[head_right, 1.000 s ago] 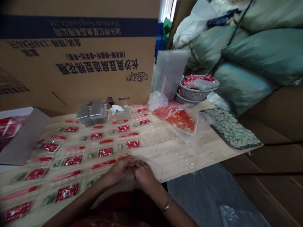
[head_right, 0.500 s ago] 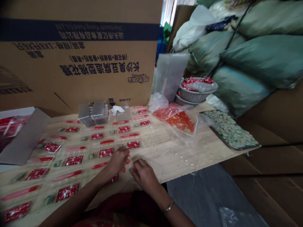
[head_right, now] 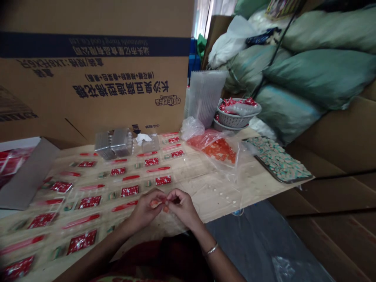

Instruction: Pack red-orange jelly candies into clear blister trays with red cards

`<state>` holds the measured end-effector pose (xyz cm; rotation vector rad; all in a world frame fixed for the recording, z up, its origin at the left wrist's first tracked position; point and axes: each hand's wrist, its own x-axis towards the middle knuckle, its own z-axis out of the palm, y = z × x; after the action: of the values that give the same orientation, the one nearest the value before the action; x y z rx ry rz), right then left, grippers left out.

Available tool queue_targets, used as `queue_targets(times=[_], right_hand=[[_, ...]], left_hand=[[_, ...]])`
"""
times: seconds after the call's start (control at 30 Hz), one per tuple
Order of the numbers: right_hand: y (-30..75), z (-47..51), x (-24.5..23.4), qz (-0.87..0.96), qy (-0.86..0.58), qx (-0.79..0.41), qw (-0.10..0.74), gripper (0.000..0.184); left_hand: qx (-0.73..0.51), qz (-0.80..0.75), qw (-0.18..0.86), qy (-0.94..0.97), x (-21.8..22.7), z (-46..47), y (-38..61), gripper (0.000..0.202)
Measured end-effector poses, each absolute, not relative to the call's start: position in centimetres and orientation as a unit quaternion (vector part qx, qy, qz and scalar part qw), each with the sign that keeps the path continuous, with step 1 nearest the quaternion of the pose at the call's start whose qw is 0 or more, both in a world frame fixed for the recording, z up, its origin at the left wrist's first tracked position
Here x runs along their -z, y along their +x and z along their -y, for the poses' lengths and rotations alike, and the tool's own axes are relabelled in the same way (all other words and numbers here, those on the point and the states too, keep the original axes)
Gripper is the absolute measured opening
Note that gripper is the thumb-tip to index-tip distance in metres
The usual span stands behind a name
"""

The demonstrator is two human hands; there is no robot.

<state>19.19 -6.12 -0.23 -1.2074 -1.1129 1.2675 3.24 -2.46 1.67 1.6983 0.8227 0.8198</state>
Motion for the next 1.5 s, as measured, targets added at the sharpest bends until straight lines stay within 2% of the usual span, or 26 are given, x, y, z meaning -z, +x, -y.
queue_targets(times=[0.1, 0.23, 0.37, 0.43, 0.57, 0.7, 0.8, 1.07, 1.27, 1.37, 1.5], right_hand=[[19.4, 6.2, 0.5, 0.423, -0.49, -0.553, 0.524, 0.025], [19.2, 6.4, 1.1, 0.421, -0.489, -0.556, 0.524, 0.023], [18.7, 7.1, 0.1, 0.536, -0.515, -0.441, 0.502, 0.01], [18.7, 7.5, -0.4, 0.576, -0.535, -0.384, 0.484, 0.011], [19.8, 8.3, 0.3, 0.564, -0.568, -0.388, 0.458, 0.011], [21.1, 9.3, 2.6, 0.63, -0.584, -0.356, 0.369, 0.012], [21.2, 9.9, 3.6, 0.689, -0.573, -0.316, 0.312, 0.017], [20.5, 10.3, 3.5, 0.7, -0.572, -0.302, 0.302, 0.017], [20.5, 10.4, 4.2, 0.794, -0.537, -0.184, 0.219, 0.017], [20.4, 10.3, 4.3, 0.778, -0.548, -0.199, 0.236, 0.016], [20.7, 10.2, 3.9, 0.742, -0.552, -0.254, 0.283, 0.012]], left_hand=[[-0.333, -0.354, 0.688, 0.539, -1.7, 2.1, 3.2, 0.03], [-0.27, -0.324, 0.816, 0.395, -1.5, 1.4, 3.0, 0.036], [-0.24, -0.339, 0.858, 0.302, -1.1, 1.4, 3.3, 0.037], [-0.258, -0.356, 0.847, 0.3, -0.9, 1.6, 3.5, 0.039], [-0.266, -0.373, 0.777, 0.432, 0.2, 2.0, 3.9, 0.034], [-0.22, -0.398, 0.565, 0.689, 2.5, 2.3, 3.6, 0.009], [-0.178, -0.38, 0.465, 0.779, 3.8, 2.4, 3.5, 0.017], [-0.143, -0.389, 0.412, 0.811, 4.1, 2.8, 3.8, 0.017], [-0.139, -0.399, 0.408, 0.81, 2.9, 2.3, 3.1, 0.023], [-0.117, -0.439, 0.321, 0.831, 1.7, 0.9, 1.5, 0.029], [-0.041, -0.465, 0.218, 0.857, 0.8, -0.4, 0.1, 0.026]])
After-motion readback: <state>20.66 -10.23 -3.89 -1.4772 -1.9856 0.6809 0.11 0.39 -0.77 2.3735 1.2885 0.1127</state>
